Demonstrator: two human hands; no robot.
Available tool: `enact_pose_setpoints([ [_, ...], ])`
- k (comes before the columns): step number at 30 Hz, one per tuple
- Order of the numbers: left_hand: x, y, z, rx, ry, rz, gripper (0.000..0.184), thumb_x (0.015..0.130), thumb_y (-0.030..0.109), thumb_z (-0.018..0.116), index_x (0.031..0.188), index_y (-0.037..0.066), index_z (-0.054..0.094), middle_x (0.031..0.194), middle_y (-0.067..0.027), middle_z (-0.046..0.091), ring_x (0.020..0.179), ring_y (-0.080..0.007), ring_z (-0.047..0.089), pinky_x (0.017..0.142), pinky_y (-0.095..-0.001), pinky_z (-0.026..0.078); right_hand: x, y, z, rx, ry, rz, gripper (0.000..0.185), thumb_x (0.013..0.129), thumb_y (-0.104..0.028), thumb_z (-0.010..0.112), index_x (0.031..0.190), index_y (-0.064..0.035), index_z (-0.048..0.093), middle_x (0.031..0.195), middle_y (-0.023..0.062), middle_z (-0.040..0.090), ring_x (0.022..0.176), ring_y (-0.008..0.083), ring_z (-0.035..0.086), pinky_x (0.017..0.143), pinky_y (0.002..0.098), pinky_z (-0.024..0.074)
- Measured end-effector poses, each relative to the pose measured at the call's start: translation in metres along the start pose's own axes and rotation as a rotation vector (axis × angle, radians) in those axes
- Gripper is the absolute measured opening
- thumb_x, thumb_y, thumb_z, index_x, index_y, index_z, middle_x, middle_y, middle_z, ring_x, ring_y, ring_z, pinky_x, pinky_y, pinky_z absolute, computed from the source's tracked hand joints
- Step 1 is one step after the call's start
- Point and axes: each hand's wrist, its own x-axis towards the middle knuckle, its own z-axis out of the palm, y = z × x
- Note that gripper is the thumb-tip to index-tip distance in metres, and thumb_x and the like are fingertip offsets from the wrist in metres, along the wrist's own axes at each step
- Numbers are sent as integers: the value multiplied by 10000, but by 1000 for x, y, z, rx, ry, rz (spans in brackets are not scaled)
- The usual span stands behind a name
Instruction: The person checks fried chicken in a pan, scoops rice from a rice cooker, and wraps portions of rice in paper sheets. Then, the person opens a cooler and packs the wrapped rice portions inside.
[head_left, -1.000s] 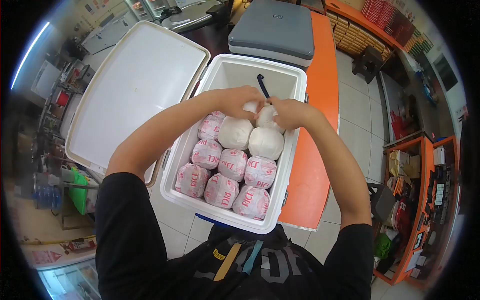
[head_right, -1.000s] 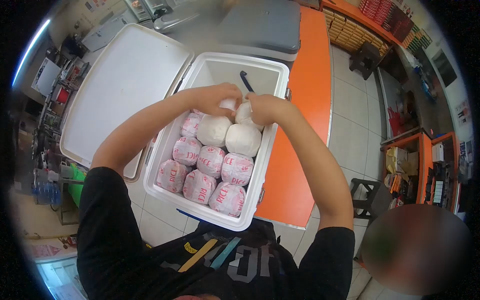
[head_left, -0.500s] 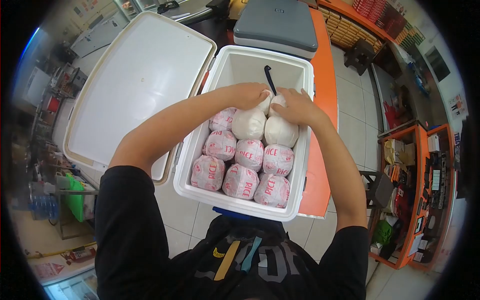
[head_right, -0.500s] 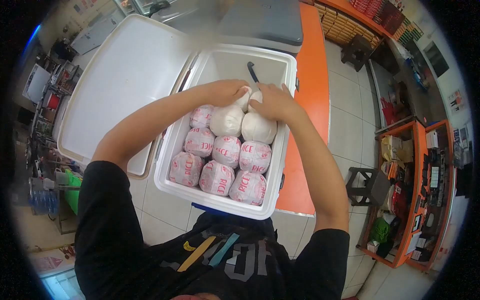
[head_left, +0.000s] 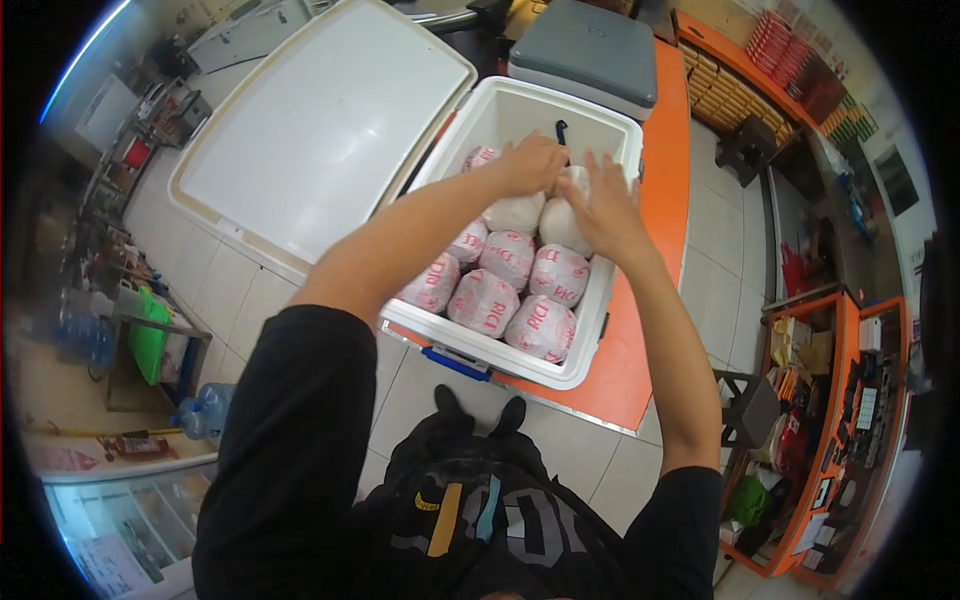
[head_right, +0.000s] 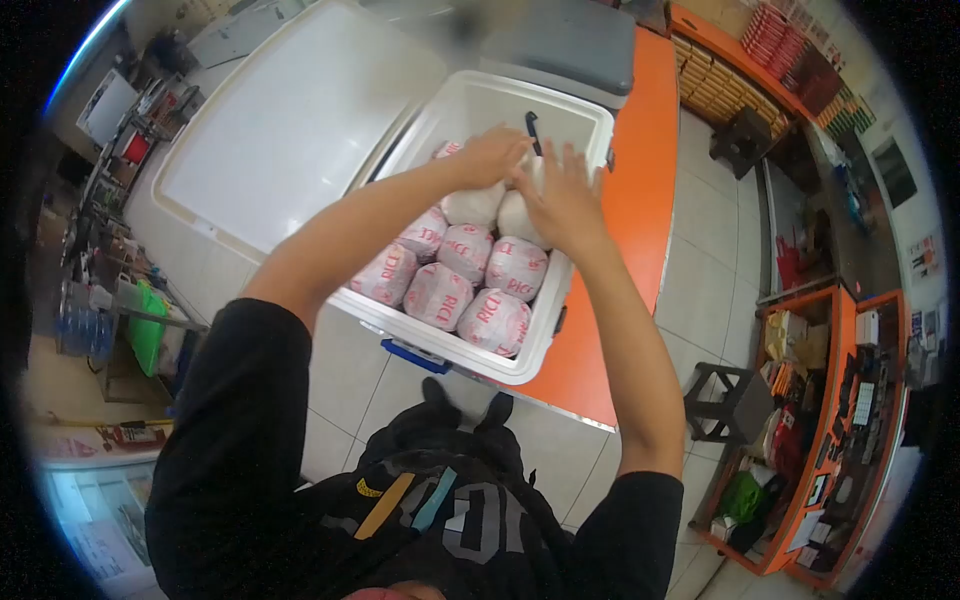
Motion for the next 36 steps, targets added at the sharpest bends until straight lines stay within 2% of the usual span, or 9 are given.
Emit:
enact_pose_setpoints([
  [4, -25, 33, -28, 220, 249, -85, 434, 1011, 306, 392, 1337, 49, 519, 1320, -191, 550, 1275, -455, 424, 1039, -469, 390, -63, -49, -85, 267, 264, -224, 423, 889, -295, 663, 1200, -17, 597, 1247, 240, 563, 1157, 336, 552, 986, 443, 416],
  [6, -60, 60, -88, -46, 115, -12, 405, 1006, 289, 418, 1321, 66, 541, 1243, -192, 600, 1199, -422, 511, 1016, -480, 407, -105, -85, -122, 545, 29, -51, 209, 849, -201, 712, 866, 2, 663, 870, 175, 667, 841, 251, 647, 761, 352, 490],
  [9, -202, 109, -181, -476, 177, -36, 308, 983, 253, 485, 1157, 69, 661, 863, -147, 687, 780, -332, 652, 814, -424, 491, -176, -138, -102, 1034, -217, -112, 296, 861, -122, 670, 597, -27, 577, 533, 57, 541, 520, 154, 527, 522, 307, 400],
  [11, -317, 92, -210, -623, 296, 16, 246, 944, 172, 585, 1136, 52, 682, 721, -117, 673, 613, -249, 652, 606, -312, 497, -191, -199, -53, 1308, -583, -156, 275, 952, -160, 551, 719, -17, 586, 641, 73, 597, 559, 184, 550, 544, 305, 417],
  [14, -456, 46, -258, -991, 176, -566, 190, 950, 136, 584, 919, 9, 722, 617, -51, 646, 538, -104, 595, 526, -258, 453, -182, -326, 47, 1004, -889, -171, 180, 976, -154, 538, 1103, -31, 574, 828, 89, 642, 715, 187, 615, 655, 281, 472],
  [15, -492, 21, -246, -990, 379, -634, 232, 962, 144, 569, 816, 4, 682, 593, -30, 614, 526, -78, 540, 509, -250, 411, -174, -367, 72, 931, -1030, -42, 258, 947, -159, 596, 1176, -50, 552, 890, 101, 650, 713, 178, 609, 665, 274, 475],
  [21, -592, -108, -244, -862, 559, -916, 435, 976, 216, 569, 620, 15, 420, 528, 34, 322, 534, -32, 268, 474, -266, 240, -114, -469, 205, 771, -910, -252, 445, 852, -211, 710, 1241, -63, 551, 907, 114, 645, 750, 194, 621, 690, 304, 502],
  [31, -581, -319, -256, -863, -70, -654, 295, 926, 271, 635, 1086, 24, 610, 964, -99, 620, 900, -196, 592, 780, -321, 471, 202, -573, 403, 578, -345, -73, 851, 720, -168, 765, 1442, -109, 318, 1433, 262, 323, 1295, 444, 398, 1053, 463, 398],
  [36, -593, -377, -306, -912, -251, -987, 382, 965, 321, 588, 1214, 32, 574, 1101, -114, 640, 1005, -186, 606, 848, -319, 481, 371, -579, 500, 56, -30, 163, 802, 718, -206, 765, 1417, -271, 377, 1497, 229, 242, 1307, 496, 343, 1029, 550, 397],
])
